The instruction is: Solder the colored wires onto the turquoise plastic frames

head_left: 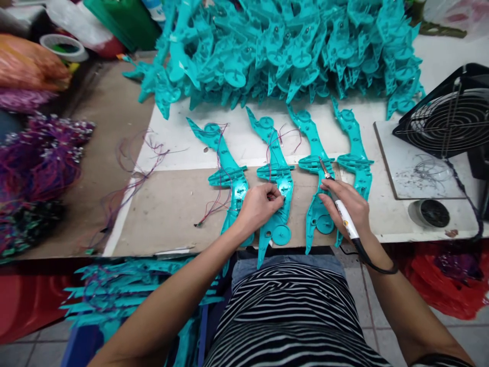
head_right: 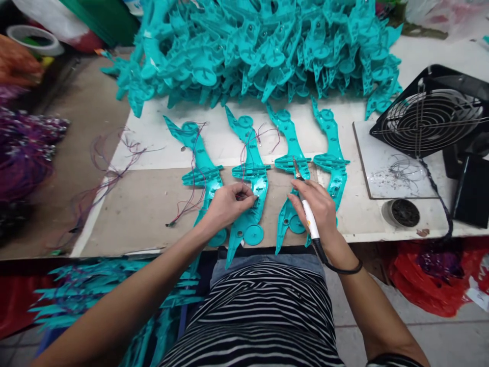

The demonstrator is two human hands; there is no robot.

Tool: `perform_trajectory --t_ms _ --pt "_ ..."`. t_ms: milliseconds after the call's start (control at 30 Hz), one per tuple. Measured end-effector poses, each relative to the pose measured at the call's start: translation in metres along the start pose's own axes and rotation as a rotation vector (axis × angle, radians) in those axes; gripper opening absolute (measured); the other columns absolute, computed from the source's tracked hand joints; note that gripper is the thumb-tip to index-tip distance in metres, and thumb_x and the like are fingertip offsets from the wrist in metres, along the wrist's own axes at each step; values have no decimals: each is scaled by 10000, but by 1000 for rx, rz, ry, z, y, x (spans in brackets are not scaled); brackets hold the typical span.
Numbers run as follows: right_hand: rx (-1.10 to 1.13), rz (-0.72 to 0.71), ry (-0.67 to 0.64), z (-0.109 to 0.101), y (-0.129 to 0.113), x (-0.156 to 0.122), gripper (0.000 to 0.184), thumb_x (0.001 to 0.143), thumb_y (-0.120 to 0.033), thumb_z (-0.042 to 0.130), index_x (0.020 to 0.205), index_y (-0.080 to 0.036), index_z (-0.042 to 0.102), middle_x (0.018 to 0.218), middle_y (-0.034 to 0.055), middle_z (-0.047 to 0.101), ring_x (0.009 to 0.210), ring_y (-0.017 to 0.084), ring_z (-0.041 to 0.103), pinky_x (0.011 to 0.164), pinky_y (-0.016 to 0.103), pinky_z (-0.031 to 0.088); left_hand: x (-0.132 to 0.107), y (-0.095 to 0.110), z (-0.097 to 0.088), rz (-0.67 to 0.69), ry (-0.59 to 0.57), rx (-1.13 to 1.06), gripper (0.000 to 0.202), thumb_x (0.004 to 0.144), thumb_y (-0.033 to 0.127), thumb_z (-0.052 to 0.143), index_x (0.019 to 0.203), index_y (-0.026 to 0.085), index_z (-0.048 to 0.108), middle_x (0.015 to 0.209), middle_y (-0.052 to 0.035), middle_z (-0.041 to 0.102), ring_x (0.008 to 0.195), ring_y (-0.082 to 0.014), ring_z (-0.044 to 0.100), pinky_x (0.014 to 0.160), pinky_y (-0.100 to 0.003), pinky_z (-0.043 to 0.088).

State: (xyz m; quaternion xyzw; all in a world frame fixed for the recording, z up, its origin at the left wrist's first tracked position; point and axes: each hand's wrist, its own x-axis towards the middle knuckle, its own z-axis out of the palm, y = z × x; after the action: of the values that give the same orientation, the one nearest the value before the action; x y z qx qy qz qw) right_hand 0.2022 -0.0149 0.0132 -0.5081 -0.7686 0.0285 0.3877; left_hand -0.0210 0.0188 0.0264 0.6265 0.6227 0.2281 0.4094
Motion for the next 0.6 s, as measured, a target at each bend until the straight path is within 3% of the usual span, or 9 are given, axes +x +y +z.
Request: perform_trajectory --t_ms 233,333,467,533,600 --pt "-71 39 63 15 12 -8 268 936 -294 601 1180 -215 679 1056 59 760 1086 212 681 948 360 572 0 -2 2 -13 -23 63 80 727 112 583 668 153 618 648 7 628 637 -131 578 643 -260 421" --pt "-85 40 62 17 16 -9 283 937 -313 594 1191 -212 670 1099 67 748 1130 225 664 957 382 572 -6 -1 4 3 14 164 79 795 214 628 816 139 646 777 -38 660 723 -171 616 688 -294 467" --pt "-63 63 8 17 16 -9 318 930 -304 604 1227 -199 650 1173 89 722 1160 236 651 973 405 570 -17 5 16 89 88 389 578 748 376 767 1218 108 565 1194 -174 611 1030 -306 629 827 -407 523" --pt "-47 84 2 16 15 -8 329 932 -315 600 1239 -208 646 1185 93 715 1159 241 653 976 419 570 -20 9 24 89 72 448 655 759 332 758 1313 99 497 1255 -206 574 1106 -345 610 885 -448 524" --pt "-29 95 -4 15 15 -8 337 934 -322 594 1251 -219 642 1184 92 715 1158 244 655 980 429 568 -23 12 29 83 81 443 610 790 267 706 1327 90 475 1232 -209 579 1107 -341 618 917 -459 524"
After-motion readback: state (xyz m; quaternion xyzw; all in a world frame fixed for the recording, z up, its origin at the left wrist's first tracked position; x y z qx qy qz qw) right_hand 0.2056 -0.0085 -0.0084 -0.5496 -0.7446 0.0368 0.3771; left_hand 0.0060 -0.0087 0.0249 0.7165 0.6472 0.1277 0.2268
